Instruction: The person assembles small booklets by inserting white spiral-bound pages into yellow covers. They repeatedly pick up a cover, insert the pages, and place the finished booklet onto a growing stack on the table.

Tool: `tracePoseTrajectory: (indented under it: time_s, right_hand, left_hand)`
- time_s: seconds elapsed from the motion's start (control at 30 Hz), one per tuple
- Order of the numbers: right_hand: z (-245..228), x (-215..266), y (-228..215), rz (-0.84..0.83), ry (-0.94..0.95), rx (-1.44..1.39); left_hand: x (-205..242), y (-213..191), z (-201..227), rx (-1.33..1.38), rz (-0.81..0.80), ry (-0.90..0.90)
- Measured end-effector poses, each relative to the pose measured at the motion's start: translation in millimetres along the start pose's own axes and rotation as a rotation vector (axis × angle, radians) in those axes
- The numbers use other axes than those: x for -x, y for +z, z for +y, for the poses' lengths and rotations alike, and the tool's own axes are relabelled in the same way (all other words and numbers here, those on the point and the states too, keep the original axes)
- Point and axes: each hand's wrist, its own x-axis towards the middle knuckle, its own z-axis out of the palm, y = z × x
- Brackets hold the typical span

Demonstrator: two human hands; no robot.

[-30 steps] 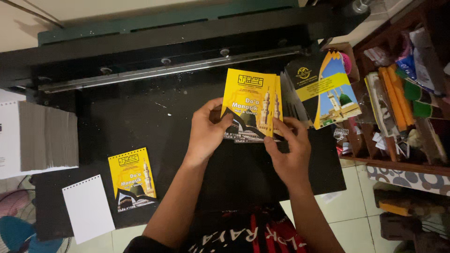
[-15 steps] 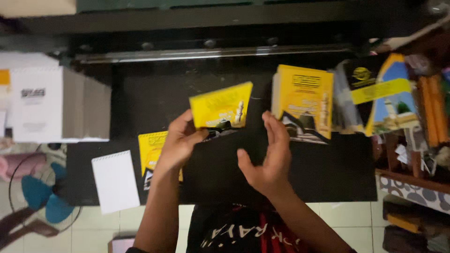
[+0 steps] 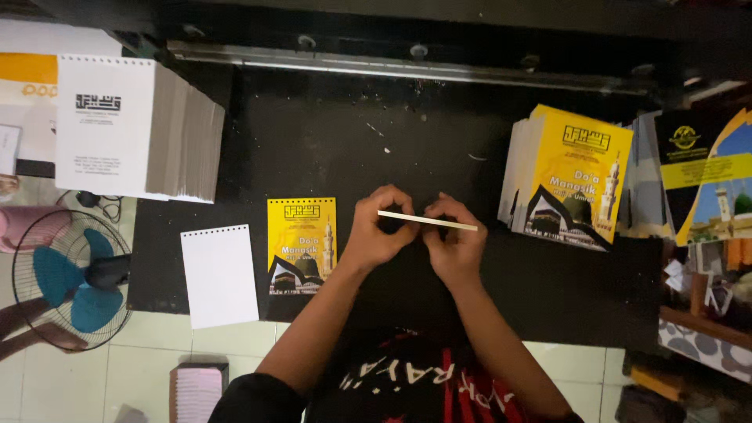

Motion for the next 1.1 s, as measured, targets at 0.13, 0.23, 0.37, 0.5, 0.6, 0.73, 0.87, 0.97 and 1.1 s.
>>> tracePoseTrajectory:
  time_s: [0.13,0.23,0.37,0.5,0.6,0.73,0.87,0.97,1.1]
  right_hand:
    - [2,4,-1,-0.039,0.001,-0.012]
    - [-6,3,-1,-0.056,-0.004,-0.023]
    - [-20,8,-8,-0.128,0.092,0.011]
    - [-63,-1,24,-0.279,0.084,0.016]
    - [-67,-5,54,-0.341,0.074,-0.028]
    - [-74,-5,101,-0.376,0.136,0.004]
    - [-72,-5,149,-0.360,0.259,-0.046]
    - [-58,-16,179,-0.320,0.343,-0.117]
    - [-22,-41,223,-0.153,0.544,-0.258]
  left_hand:
    - [4,-2,-11,0.027,-0.051,0.026]
    - [4,-6,-8,0.026,-0.079,0.002]
    - [5,-19,25,-0.019,-0.024,-0.038]
    - [1,-51,81,0.190,0.031,-0.221]
    - [4,-80,85,0.295,0.100,-0.242]
    - [15,-121,74,0.325,0.221,-0.274]
    - [17,-160,58,0.297,0.308,-0.306]
    - [28,-195,52,0.039,0.346,-0.394]
    - [58,-212,72,-0.205,0.503,-0.320]
